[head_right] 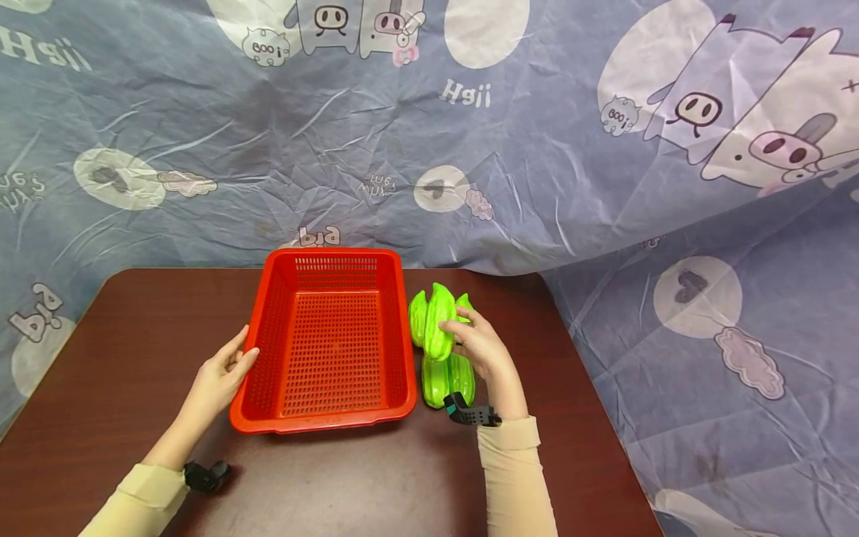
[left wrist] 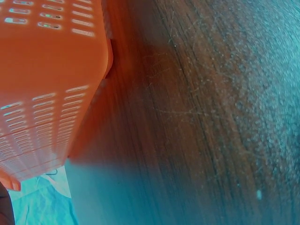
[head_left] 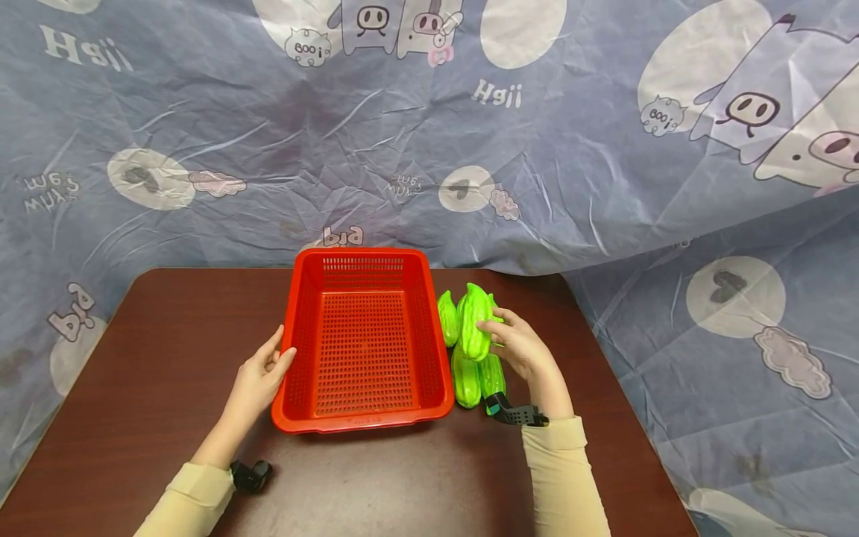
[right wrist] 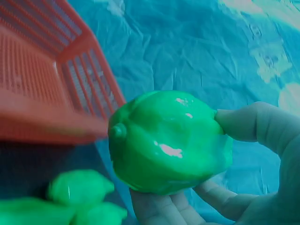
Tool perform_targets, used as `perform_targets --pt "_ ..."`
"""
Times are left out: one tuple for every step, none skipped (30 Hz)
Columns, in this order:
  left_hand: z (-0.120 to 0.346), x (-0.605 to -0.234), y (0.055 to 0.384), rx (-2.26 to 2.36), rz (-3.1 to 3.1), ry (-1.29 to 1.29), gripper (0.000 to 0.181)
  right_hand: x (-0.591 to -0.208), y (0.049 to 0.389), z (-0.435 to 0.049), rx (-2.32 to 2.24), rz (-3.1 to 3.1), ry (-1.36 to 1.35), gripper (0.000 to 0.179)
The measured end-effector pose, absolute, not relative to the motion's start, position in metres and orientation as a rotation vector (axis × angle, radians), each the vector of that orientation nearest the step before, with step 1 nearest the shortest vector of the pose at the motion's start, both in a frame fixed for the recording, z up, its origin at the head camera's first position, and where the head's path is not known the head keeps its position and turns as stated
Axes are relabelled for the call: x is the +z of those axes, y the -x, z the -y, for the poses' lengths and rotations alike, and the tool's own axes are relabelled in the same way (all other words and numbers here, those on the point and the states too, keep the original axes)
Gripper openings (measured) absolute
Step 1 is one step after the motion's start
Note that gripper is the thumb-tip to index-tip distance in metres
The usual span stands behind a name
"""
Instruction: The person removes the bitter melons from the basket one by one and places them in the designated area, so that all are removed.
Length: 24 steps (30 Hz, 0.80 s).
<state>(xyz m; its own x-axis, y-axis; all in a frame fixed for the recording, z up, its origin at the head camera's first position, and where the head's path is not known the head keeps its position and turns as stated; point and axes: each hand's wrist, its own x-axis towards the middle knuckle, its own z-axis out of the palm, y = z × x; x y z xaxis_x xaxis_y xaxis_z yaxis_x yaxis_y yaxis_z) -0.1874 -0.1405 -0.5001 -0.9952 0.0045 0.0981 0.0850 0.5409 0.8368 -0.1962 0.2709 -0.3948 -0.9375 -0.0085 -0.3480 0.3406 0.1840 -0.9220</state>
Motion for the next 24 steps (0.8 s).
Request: perform_targets --pt "0.14 -0.5 0.187 -1.464 2.682 0.078 0.06 -0.396 0.195 -0.276 -1.819 -2.192 -0.326 0.074" --pt "0.14 -0.5 0.187 -1.463 2.681 0.079 0.06 -0.398 0.193 -0.282 -1.818 -2.197 -0.326 0.073" --pt "0.14 -0.5 0.187 -1.463 2.68 0.081 0.06 -0.399 0.191 -0.287 -1.818 -2.203 -0.328 0.072" --pt "0.14 -0.5 0.187 -1.464 2.678 0.083 0.06 -0.401 0.189 -0.292 -1.82 -2.203 -0.329 0.071" --pt "0.14 -0.5 0.187 -1.467 2.675 0.085 0.06 -0.403 0.187 -0.297 -1.819 -2.208 -0.33 0.07" --pt "0.14 -0.5 0.187 -1.467 2.674 0.085 0.06 -0.405 0.185 -0.302 -1.817 -2.213 -0.332 0.07" --pt "0.14 -0.5 0.187 -1.47 2.674 0.083 0.06 -0.407 0.184 -0.306 -1.816 -2.214 -0.336 0.07" --pt "0.141 -0.5 0.188 -1.473 2.675 0.081 0.06 -0.409 0.183 -0.311 -1.817 -2.215 -0.343 0.07" --pt "0.141 -0.5 0.188 -1.476 2.676 0.078 0.06 -0.412 0.181 -0.314 -1.814 -2.216 -0.356 0.071" --pt "0.141 -0.5 0.188 -1.478 2.676 0.076 0.06 -0.414 0.18 -0.317 -1.81 -2.218 -0.37 0.071" --pt "0.141 -0.5 0.188 -1.479 2.676 0.076 0.06 -0.417 0.179 -0.321 -1.802 -2.222 -0.385 0.071" --pt "0.141 -0.5 0.188 -1.48 2.676 0.075 0.06 -0.419 0.177 -0.324 -1.794 -2.225 -0.401 0.071" --pt "0.141 -0.501 0.188 -1.48 2.676 0.074 0.06 -0.422 0.176 -0.326 -1.784 -2.229 -0.419 0.071" --pt "0.141 -0.501 0.188 -1.481 2.672 0.075 0.06 -0.425 0.175 -0.329 -1.777 -2.232 -0.439 0.071" --pt "0.141 -0.501 0.188 -1.481 2.67 0.076 0.06 -0.428 0.174 -0.331 -1.766 -2.238 -0.456 0.072" --pt "0.141 -0.501 0.188 -1.481 2.668 0.078 0.06 -0.431 0.173 -0.334 -1.759 -2.24 -0.473 0.071" --pt "0.141 -0.501 0.188 -1.48 2.666 0.08 0.06 -0.434 0.172 -0.336 -1.753 -2.242 -0.486 0.071" --pt "0.141 -0.501 0.188 -1.479 2.664 0.08 0.059 -0.438 0.171 -0.337 -1.748 -2.245 -0.497 0.071" --pt "0.141 -0.501 0.188 -1.477 2.663 0.081 0.059 -0.442 0.171 -0.34 -1.743 -2.242 -0.511 0.071" --pt "0.141 -0.501 0.188 -1.476 2.663 0.082 0.059 -0.446 0.17 -0.342 -1.742 -2.244 -0.523 0.071" --pt "0.141 -0.501 0.188 -1.476 2.664 0.081 0.059 -0.449 0.17 -0.344 -1.735 -2.247 -0.534 0.071" --pt "0.141 -0.501 0.188 -1.476 2.665 0.082 0.059 -0.452 0.168 -0.345 -1.73 -2.251 -0.542 0.071" --pt "0.141 -0.501 0.188 -1.477 2.664 0.083 0.06 -0.455 0.167 -0.346 -1.727 -2.255 -0.553 0.071" --pt "0.141 -0.501 0.188 -1.479 2.664 0.083 0.06 -0.457 0.166 -0.347 -1.718 -2.26 -0.562 0.071"
